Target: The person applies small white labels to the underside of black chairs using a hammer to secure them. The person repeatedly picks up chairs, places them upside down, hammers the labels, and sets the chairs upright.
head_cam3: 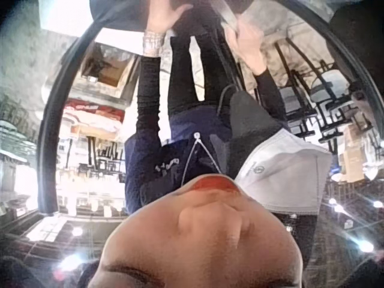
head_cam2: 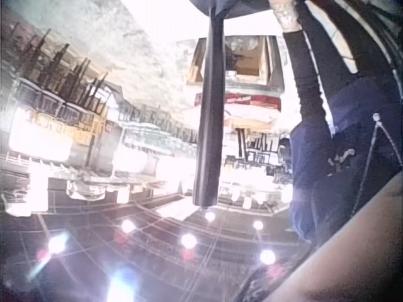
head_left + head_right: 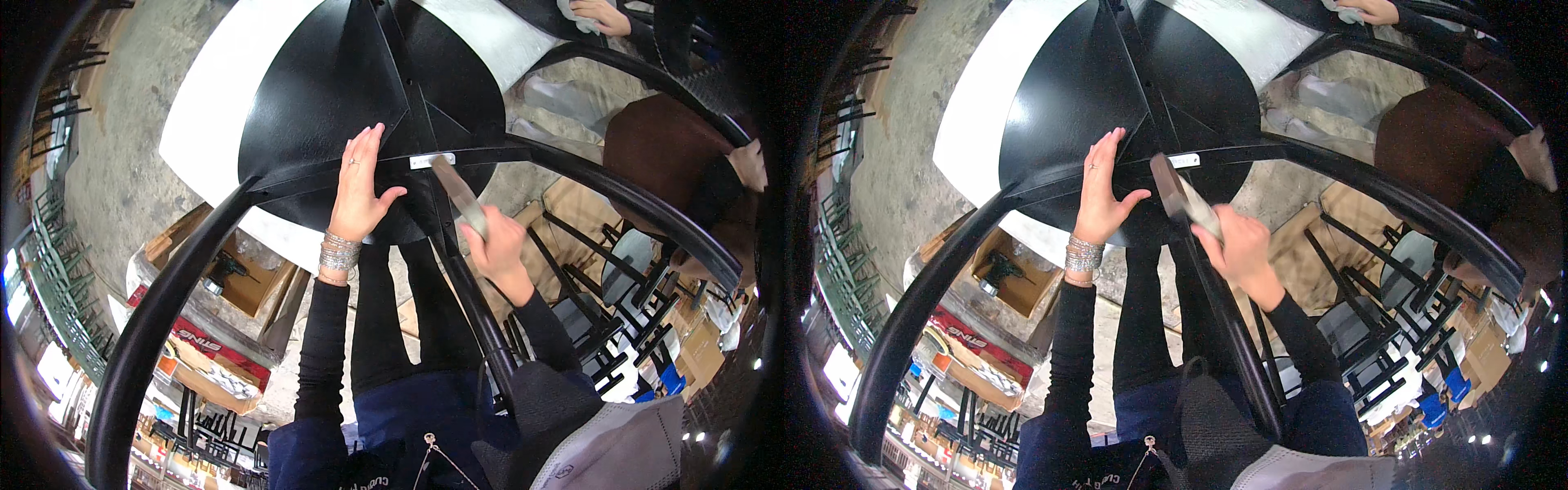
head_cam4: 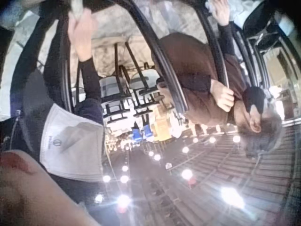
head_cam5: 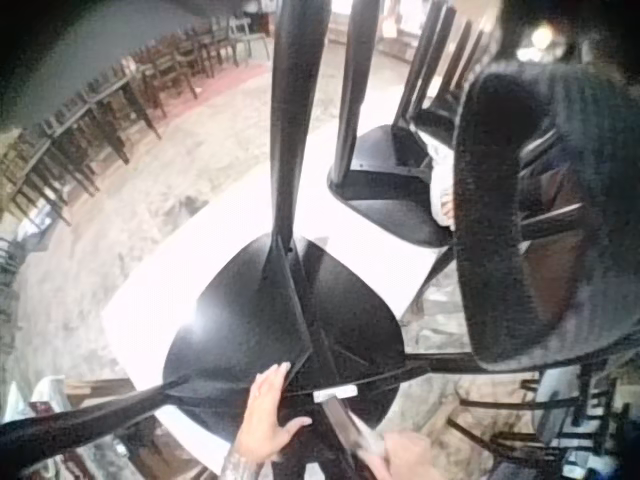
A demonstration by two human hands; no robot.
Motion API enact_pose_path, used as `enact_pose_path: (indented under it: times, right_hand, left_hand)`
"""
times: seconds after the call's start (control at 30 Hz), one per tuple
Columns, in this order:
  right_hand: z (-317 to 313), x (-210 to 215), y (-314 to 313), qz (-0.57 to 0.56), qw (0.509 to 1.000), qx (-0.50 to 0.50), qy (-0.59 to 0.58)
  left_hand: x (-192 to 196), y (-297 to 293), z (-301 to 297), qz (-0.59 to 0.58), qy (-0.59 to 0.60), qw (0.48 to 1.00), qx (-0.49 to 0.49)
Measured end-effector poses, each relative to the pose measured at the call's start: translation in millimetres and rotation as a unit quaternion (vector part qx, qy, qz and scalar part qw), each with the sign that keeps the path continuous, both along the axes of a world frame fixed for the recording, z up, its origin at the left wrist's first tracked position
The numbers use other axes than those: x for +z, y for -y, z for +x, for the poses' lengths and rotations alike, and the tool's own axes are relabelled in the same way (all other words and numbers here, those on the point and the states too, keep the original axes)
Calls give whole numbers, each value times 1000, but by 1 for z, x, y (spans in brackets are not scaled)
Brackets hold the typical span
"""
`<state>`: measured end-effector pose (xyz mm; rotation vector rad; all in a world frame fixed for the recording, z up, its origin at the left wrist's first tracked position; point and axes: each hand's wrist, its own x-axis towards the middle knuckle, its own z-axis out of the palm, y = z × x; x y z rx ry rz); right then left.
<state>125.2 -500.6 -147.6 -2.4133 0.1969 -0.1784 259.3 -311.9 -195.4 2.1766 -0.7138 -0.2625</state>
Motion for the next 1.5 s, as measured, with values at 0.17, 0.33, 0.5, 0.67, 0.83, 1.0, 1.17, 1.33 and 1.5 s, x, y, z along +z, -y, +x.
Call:
enact_pose_path:
  times: [0.17,0.33,0.5,0.67,0.83,1.0,1.17,1.33,1.5]
  right_hand:
    - [-2,-31,2,-59,987,54,-137]
    - [-17,-15,24,-47,994,-7,-101]
    - [-37,-8,38,89,993,-20,73]
    - [-54,-56,38,-22,998,-43,-29]
    - [-39,-30,28,189,971,-92,117]
    - [-34,-50,22,-29,977,-96,-189]
    - [-55,-31,21,59,980,-165,-99]
    - [-48,-17,18,34,988,-99,-117]
    - [-35,23,-1,103,986,-39,-122]
  left_hand:
    - [1,2,2,17,2,1000,-11]
    - [1,15,-4,2,17,999,34]
    - [-9,35,-13,114,97,976,156]
    - [-11,42,-12,107,117,973,166]
    - [-12,38,-12,119,119,972,163]
    - [-13,34,-12,106,106,977,149]
    - [-11,33,-12,90,73,982,149]
    - [-4,30,-11,95,48,984,141]
    - [26,17,-24,-116,-30,992,38]
